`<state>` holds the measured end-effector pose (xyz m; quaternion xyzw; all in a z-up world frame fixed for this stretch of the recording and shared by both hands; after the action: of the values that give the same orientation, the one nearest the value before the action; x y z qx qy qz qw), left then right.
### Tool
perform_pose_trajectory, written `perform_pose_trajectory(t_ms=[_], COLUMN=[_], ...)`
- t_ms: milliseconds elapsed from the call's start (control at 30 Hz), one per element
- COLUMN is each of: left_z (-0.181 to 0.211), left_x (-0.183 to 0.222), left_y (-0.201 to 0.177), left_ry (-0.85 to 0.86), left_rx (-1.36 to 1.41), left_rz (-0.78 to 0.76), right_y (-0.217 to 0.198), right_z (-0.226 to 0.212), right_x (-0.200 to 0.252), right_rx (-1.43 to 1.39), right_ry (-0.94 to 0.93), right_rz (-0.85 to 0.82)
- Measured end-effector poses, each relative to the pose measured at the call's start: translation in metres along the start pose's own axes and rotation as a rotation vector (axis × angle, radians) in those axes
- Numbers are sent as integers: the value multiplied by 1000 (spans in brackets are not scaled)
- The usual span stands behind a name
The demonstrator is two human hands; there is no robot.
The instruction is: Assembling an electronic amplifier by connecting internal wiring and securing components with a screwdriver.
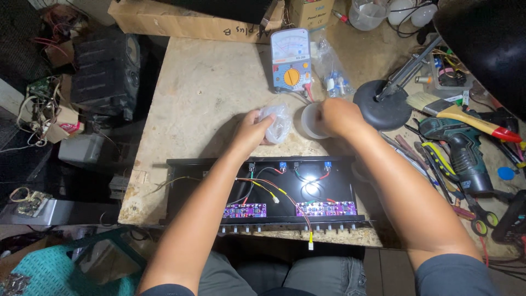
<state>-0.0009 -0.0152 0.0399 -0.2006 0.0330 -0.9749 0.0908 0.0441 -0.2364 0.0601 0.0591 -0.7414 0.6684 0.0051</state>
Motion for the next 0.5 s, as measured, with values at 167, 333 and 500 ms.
perform_pose_trajectory(t_ms=[167, 333, 500], left_z=[-8, -8, -17], left_x=[-6, -7, -15], left_y=[-1, 1, 4], left_ry=[-10, -14, 7], left_rx=[28, -19, 51], left_rz=[-8, 5, -15], right_y=[-17, -29, -39], right_z=[14, -4, -41], right_x=[3, 17, 21], right_rx=[-369, -815, -925], right_ry=[25, 133, 18], right_rz=[11, -19, -84])
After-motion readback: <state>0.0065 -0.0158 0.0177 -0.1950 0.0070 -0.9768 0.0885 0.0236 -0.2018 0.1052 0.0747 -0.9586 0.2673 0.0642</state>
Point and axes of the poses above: each hand's wrist, its own x-axis away from the middle knuckle, its own y-axis out of the palm, z = x × y, the point moved 3 cm from there along -x, towards the middle knuckle, and after that the axes turned 8 degrees about z, right-handed, at the moved point
